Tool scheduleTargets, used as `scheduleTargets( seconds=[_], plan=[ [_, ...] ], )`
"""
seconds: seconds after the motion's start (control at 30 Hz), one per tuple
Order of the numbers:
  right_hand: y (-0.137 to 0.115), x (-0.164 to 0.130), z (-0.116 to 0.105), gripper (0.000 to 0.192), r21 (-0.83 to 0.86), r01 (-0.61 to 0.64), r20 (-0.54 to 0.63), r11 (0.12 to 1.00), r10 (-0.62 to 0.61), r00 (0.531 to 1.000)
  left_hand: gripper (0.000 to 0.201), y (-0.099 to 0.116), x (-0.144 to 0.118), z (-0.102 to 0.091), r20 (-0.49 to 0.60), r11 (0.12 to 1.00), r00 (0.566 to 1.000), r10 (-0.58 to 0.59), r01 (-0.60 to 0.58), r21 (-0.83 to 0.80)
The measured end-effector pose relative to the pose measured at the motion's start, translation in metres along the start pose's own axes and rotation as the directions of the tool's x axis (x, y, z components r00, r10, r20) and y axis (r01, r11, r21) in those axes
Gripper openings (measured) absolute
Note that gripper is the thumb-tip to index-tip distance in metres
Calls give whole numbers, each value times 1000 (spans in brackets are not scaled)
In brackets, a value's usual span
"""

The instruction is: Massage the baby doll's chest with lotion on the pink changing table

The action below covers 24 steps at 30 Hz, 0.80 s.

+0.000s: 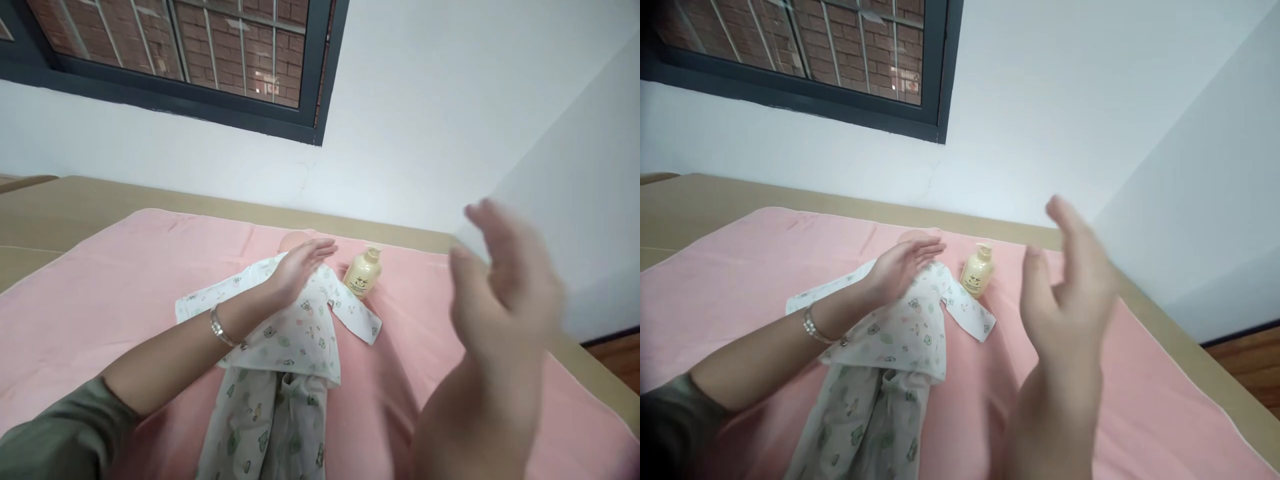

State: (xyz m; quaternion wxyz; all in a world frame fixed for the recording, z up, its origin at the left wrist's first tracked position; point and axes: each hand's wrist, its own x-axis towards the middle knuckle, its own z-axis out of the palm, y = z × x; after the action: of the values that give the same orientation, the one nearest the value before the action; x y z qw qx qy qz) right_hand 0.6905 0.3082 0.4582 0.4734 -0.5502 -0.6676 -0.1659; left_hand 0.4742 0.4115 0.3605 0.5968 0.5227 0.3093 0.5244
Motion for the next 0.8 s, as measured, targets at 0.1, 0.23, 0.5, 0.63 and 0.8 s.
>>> scheduleTargets(
  seconds=[0.1, 0.23, 0.5, 0.63, 0.8],
  plan=[
    [7, 3, 30, 57, 62, -163, 229, 985, 145, 963, 75, 17, 22, 33, 137, 911, 951, -278, 306, -274],
    [17, 3, 84, 65, 24, -207, 413, 978, 179, 893, 81, 31, 42, 55, 187, 762, 876, -444, 479, -436],
    [4, -3, 125, 57, -435, 32, 571, 900, 248, 782, 77, 27, 41, 47, 269, 695, 864, -425, 502, -515],
    [-3, -1, 125, 54, -504, 53, 557, 862, 278, 783, 77, 34, 22, 28, 233, 764, 878, -419, 479, -432],
    [-20, 11, 127, 52, -598, 18, 555, 801, 397, 731, 78, 52, -17, 0, 204, 849, 902, -381, 429, -309]
  ],
)
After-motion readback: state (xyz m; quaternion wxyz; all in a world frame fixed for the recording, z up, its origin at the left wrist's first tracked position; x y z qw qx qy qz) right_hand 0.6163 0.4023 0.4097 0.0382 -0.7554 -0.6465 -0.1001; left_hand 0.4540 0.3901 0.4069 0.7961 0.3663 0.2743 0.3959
